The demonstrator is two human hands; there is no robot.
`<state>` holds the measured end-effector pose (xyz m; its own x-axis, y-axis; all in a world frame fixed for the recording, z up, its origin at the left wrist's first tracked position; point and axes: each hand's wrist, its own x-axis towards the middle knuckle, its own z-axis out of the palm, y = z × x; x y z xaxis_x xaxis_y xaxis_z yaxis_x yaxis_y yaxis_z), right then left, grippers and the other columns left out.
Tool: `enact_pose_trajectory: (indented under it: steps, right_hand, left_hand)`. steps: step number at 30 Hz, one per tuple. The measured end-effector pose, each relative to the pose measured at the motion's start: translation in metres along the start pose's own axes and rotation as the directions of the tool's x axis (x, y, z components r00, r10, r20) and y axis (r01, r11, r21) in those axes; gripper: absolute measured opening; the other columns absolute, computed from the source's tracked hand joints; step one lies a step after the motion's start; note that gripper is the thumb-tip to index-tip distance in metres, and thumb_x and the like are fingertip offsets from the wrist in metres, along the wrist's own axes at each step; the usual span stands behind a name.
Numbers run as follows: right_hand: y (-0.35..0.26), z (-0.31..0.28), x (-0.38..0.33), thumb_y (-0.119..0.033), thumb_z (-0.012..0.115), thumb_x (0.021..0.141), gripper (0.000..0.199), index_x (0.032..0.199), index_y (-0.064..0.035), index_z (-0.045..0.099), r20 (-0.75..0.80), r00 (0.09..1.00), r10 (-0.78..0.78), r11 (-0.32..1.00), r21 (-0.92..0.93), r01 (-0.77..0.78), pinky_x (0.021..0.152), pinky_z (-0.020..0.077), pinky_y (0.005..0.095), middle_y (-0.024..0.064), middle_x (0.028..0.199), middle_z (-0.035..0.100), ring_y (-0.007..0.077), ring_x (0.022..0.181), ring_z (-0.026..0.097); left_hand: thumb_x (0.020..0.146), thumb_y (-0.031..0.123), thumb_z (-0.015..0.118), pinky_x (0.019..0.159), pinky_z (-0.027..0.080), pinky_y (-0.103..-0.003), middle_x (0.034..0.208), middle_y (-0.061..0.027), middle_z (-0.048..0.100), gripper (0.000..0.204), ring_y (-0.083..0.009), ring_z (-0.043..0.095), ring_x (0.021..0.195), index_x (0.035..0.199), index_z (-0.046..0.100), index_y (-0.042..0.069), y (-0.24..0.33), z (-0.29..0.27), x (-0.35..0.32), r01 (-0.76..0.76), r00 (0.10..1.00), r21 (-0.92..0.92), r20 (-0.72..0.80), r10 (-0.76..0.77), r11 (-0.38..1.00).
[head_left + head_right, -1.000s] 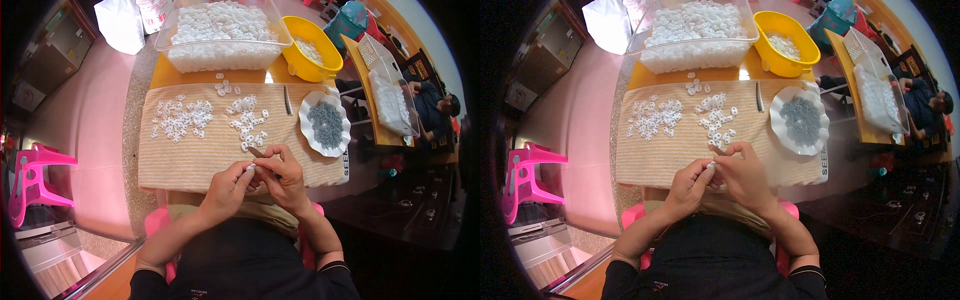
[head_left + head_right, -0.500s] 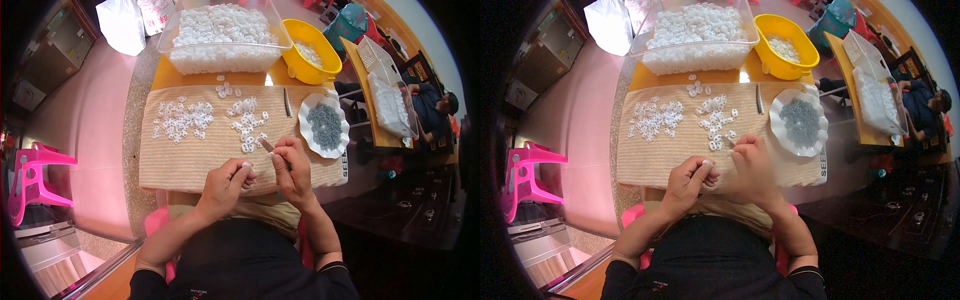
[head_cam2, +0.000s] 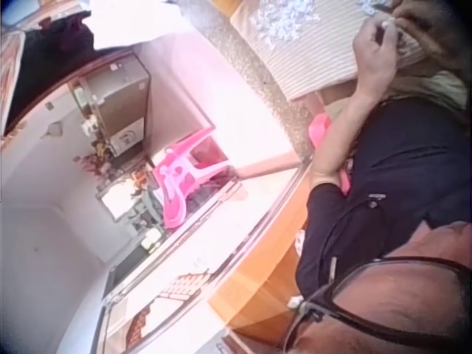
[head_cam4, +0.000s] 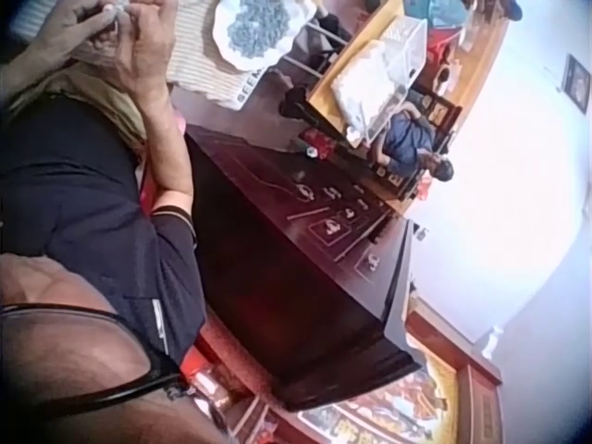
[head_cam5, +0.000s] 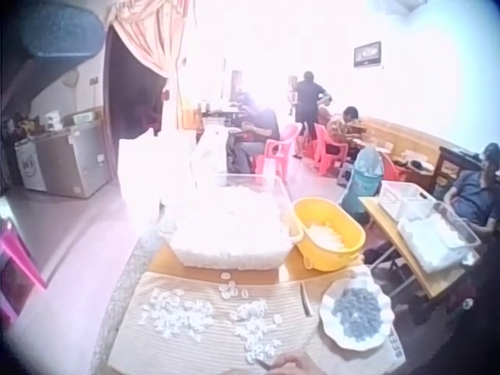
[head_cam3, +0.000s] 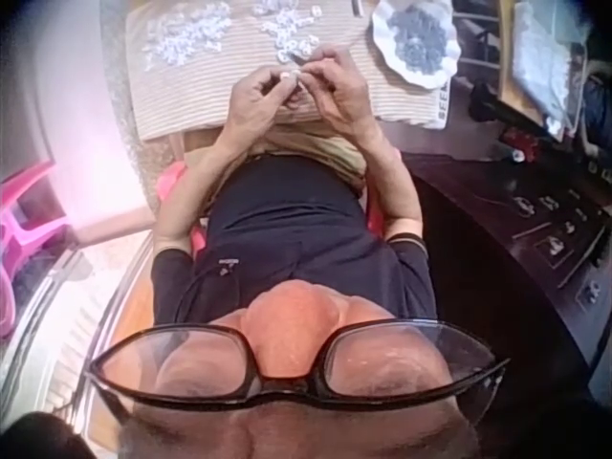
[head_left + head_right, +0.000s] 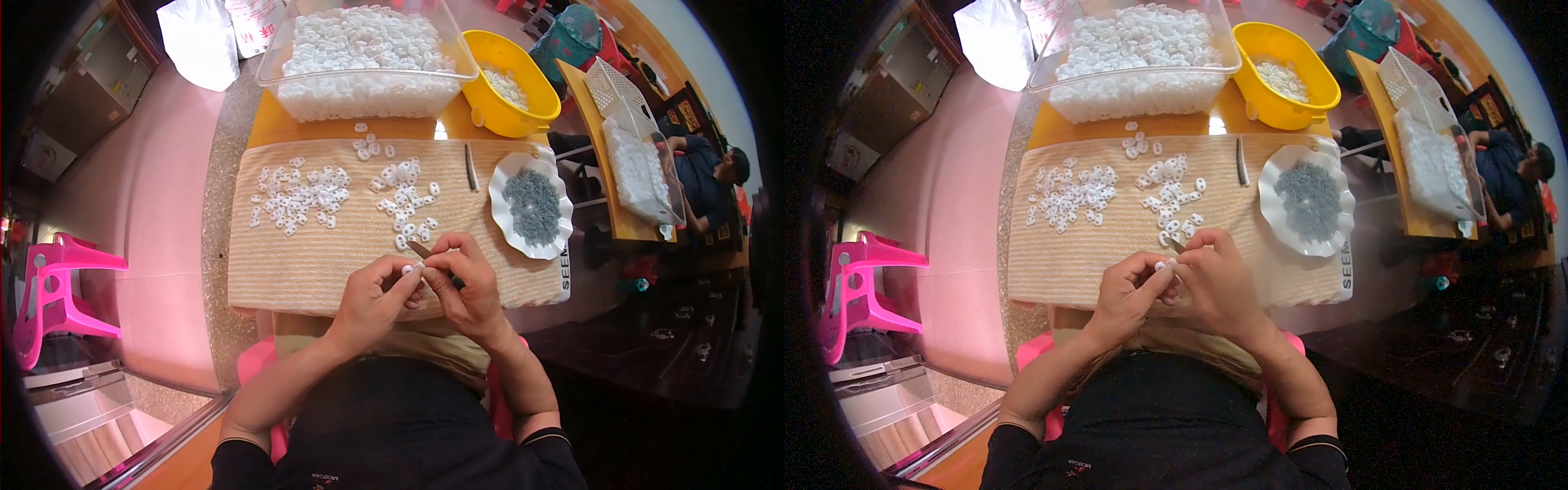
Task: Removing excess plastic and cleaning small white plastic components using a utility blade.
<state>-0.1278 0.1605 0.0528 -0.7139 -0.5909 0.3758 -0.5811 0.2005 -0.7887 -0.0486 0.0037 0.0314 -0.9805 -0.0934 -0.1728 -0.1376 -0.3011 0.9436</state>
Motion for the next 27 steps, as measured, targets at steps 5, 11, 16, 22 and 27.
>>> enact_pose_trajectory:
  steps: [5, 11, 16, 22, 27]
  right_hand:
    - [0.002, -0.003, -0.001, 0.001, 0.072, 0.084, 0.015, 0.097, 0.0006, 0.065, -0.068, 0.997, 0.031, 0.998, -0.046, -0.034, 0.078, 0.0465, 0.0288, 0.0128, 0.099, 0.058, 0.0218, 0.090, 0.058]
    - [0.009, -0.013, -0.004, 0.001, 0.070, 0.086, 0.013, 0.097, 0.0013, 0.064, -0.134, 0.989, 0.059, 0.997, -0.044, -0.066, 0.080, 0.0456, 0.0270, 0.0113, 0.101, 0.058, 0.0183, 0.092, 0.057]
    - [0.020, -0.021, -0.007, 0.002, 0.068, 0.087, 0.013, 0.099, 0.0018, 0.063, -0.189, 0.981, 0.054, 0.999, 0.006, -0.054, 0.080, 0.0453, 0.0256, 0.0099, 0.103, 0.056, 0.0155, 0.090, 0.055]
    - [0.026, -0.029, -0.006, 0.003, 0.067, 0.087, 0.012, 0.098, 0.0014, 0.062, -0.201, 0.974, 0.100, 0.993, 0.086, -0.084, 0.078, 0.0445, 0.0238, 0.0083, 0.103, 0.055, 0.0130, 0.089, 0.053]
    - [0.030, -0.031, -0.003, 0.003, 0.067, 0.086, 0.012, 0.097, 0.0012, 0.062, -0.192, 0.979, 0.069, 0.996, 0.064, -0.058, 0.077, 0.0439, 0.0244, 0.0091, 0.100, 0.055, 0.0139, 0.087, 0.053]
  left_hand:
    - [0.097, 0.015, 0.062, 0.062, 0.048, -0.025, 0.078, -0.0031, 0.064, 0.015, -0.0083, 0.058, 0.068, 0.096, 0.064, 0.000, 0.015, -0.001, 0.012, -0.107, 0.988, 0.377, -0.064, 0.141, 0.920]
    - [0.088, 0.015, 0.068, 0.063, 0.049, -0.035, 0.078, -0.0121, 0.063, 0.014, -0.0242, 0.062, 0.069, 0.092, 0.066, 0.002, 0.017, -0.006, 0.047, -0.321, 0.888, 0.796, 0.065, 0.455, 0.512]
    - [0.083, 0.021, 0.072, 0.068, 0.051, -0.040, 0.082, -0.0128, 0.064, 0.020, -0.0323, 0.064, 0.077, 0.094, 0.068, 0.005, 0.017, -0.010, 0.057, -0.357, 0.862, 0.888, 0.194, 0.469, 0.289]
    - [0.082, 0.017, 0.074, 0.067, 0.053, -0.037, 0.085, -0.0125, 0.066, 0.021, -0.0290, 0.065, 0.075, 0.097, 0.068, 0.005, 0.031, -0.026, 0.071, -0.364, 0.867, 0.880, 0.202, 0.456, 0.304]
    - [0.084, 0.016, 0.069, 0.073, 0.052, -0.041, 0.089, -0.0140, 0.066, 0.017, -0.0330, 0.065, 0.085, 0.098, 0.068, 0.006, 0.046, -0.055, 0.104, -0.236, 0.881, 0.899, 0.038, 0.471, 0.369]
